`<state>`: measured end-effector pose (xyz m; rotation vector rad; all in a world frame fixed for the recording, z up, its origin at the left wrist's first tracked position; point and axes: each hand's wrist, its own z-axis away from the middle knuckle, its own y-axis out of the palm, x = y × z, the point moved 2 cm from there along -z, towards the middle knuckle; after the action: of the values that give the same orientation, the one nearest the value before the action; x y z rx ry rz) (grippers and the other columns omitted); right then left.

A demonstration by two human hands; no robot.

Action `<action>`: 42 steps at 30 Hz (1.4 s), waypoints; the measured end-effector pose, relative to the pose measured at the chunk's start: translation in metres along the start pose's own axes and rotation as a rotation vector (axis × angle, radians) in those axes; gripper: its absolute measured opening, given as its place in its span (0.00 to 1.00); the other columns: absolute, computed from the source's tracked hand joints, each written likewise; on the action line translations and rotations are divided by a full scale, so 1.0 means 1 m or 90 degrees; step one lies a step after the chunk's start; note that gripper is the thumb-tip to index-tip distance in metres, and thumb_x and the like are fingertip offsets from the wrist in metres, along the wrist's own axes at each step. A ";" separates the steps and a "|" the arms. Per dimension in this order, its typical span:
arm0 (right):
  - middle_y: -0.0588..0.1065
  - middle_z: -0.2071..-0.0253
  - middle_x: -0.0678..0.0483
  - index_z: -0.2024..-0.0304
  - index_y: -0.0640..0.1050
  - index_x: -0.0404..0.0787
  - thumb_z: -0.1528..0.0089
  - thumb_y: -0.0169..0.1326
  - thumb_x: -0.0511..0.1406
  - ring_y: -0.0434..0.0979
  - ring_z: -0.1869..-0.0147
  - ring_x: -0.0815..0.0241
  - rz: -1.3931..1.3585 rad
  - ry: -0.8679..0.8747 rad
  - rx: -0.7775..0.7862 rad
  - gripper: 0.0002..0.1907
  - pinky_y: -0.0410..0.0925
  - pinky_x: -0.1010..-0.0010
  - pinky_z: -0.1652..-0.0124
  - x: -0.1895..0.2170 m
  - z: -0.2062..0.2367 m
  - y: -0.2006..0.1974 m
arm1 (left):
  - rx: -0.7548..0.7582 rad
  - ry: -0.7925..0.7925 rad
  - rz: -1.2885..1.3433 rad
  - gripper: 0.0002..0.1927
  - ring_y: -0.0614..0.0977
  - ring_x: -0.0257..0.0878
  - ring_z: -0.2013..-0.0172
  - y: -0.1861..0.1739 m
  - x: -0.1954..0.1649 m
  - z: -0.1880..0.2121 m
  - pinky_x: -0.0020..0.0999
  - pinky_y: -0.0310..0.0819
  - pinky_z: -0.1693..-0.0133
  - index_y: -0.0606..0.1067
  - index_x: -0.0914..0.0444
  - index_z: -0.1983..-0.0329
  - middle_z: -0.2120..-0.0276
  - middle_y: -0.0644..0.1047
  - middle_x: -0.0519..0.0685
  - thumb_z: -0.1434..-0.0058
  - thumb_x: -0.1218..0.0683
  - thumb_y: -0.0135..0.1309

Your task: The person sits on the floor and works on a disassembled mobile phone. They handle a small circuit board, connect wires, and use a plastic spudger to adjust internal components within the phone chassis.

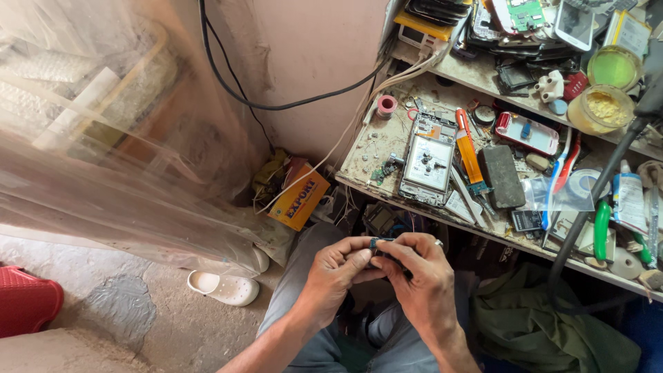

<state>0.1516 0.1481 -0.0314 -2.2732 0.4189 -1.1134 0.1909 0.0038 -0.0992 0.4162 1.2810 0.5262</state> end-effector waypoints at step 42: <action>0.78 0.59 0.54 0.41 0.75 0.34 0.42 0.62 0.28 0.76 0.62 0.68 -0.591 0.525 -0.062 0.25 0.72 0.78 0.61 -0.062 0.061 0.043 | 0.005 -0.069 -0.023 0.13 0.84 0.35 0.59 -0.013 0.012 -0.008 0.32 0.83 0.54 0.78 0.69 0.50 0.59 0.83 0.49 0.35 0.58 0.56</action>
<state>0.1615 0.1671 -0.1258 -1.9801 -0.3677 -2.5376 0.1869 0.0002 -0.1182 0.4216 1.1839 0.4618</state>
